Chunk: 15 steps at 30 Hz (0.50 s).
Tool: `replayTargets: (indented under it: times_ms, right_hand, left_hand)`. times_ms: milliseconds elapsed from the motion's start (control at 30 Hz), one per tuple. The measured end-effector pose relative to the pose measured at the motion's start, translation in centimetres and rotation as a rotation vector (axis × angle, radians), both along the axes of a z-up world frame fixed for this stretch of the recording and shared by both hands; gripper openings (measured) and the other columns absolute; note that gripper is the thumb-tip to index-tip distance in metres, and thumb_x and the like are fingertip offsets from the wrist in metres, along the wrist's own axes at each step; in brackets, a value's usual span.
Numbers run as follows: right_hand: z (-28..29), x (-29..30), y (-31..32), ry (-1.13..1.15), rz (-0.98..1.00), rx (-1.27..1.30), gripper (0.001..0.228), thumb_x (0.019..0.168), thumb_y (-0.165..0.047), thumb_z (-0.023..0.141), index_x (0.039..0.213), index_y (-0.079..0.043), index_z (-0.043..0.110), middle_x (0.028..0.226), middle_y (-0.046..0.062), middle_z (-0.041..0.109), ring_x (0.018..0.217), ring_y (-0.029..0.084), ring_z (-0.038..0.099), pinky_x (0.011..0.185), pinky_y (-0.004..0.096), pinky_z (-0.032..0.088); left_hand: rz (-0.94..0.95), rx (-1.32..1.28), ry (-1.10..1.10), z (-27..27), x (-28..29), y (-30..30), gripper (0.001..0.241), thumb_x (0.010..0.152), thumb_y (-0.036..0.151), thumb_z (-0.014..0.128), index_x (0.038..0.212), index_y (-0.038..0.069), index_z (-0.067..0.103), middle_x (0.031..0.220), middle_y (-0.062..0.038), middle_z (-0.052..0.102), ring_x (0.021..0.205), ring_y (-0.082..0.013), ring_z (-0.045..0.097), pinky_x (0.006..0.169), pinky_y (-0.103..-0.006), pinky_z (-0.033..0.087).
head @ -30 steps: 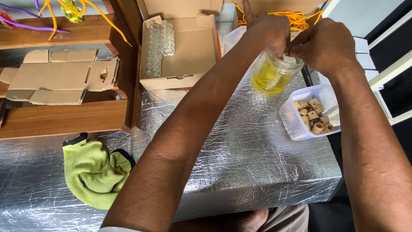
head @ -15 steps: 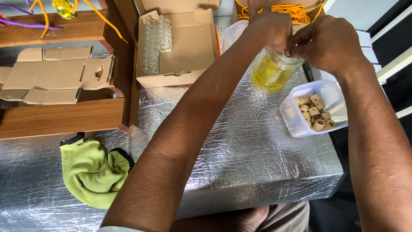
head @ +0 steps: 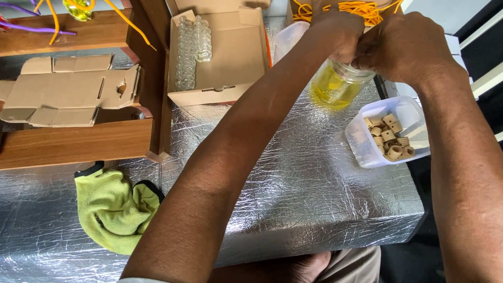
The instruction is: Assembling a small cardboard box, inserting a perfume bottle, filling it with liquid using a syringe, and cleaning the bottle.
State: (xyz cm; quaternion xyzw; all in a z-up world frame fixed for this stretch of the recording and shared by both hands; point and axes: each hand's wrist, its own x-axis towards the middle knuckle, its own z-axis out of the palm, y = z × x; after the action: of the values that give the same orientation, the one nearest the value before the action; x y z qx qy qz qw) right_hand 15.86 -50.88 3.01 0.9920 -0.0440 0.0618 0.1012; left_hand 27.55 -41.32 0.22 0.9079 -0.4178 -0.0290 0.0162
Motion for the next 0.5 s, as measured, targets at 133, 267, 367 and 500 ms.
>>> replayTargets:
  times_ms: [133, 267, 367, 500]
  right_hand:
    - [-0.2, 0.3, 0.1, -0.012, 0.029, -0.068, 0.038, 0.09, -0.056, 0.077, 0.116, -0.029, 0.084, 0.081, 0.009, 0.08, 0.068, 0.034, 0.073, 0.049, 0.045, 0.053]
    - [-0.2, 0.5, 0.4, 0.016, -0.02, -0.044, 0.039, 0.086, -0.051, 0.076, 0.113, -0.025, 0.084, 0.084, 0.011, 0.08, 0.07, 0.035, 0.073, 0.052, 0.046, 0.054]
    - [-0.6, 0.7, 0.0, 0.009, -0.016, -0.089, 0.039, 0.086, -0.052, 0.074, 0.11, -0.024, 0.085, 0.082, 0.012, 0.08, 0.068, 0.036, 0.072, 0.054, 0.045, 0.055]
    - [-1.1, 0.6, -0.7, -0.053, 0.072, -0.115, 0.034, 0.081, -0.042, 0.072, 0.109, -0.03, 0.085, 0.079, 0.009, 0.079, 0.067, 0.035, 0.072, 0.061, 0.044, 0.055]
  left_hand:
    - [-0.025, 0.07, -0.02, 0.1, 0.3, -0.5, 0.051, 0.083, 0.044, 0.081, 0.129, 0.032, 0.061, 0.14, 0.003, 0.06, 0.146, -0.0319, 0.038, 0.116, -0.0662, 0.016]
    - [-0.009, 0.101, -0.051, -0.1, 0.1, -0.6, 0.052, 0.087, 0.056, 0.075, 0.131, 0.034, 0.058, 0.137, 0.004, 0.061, 0.139, -0.0301, 0.045, 0.117, -0.0583, 0.02]
    - [0.004, 0.089, -0.051, 0.0, -0.2, -0.6, 0.049, 0.087, 0.058, 0.075, 0.129, 0.037, 0.061, 0.134, 0.005, 0.062, 0.136, -0.0293, 0.047, 0.117, -0.0565, 0.023]
    - [-0.005, 0.093, -0.067, -0.6, 0.1, -0.9, 0.048, 0.089, 0.059, 0.073, 0.129, 0.035, 0.06, 0.132, 0.005, 0.064, 0.133, -0.0298, 0.052, 0.116, -0.0569, 0.027]
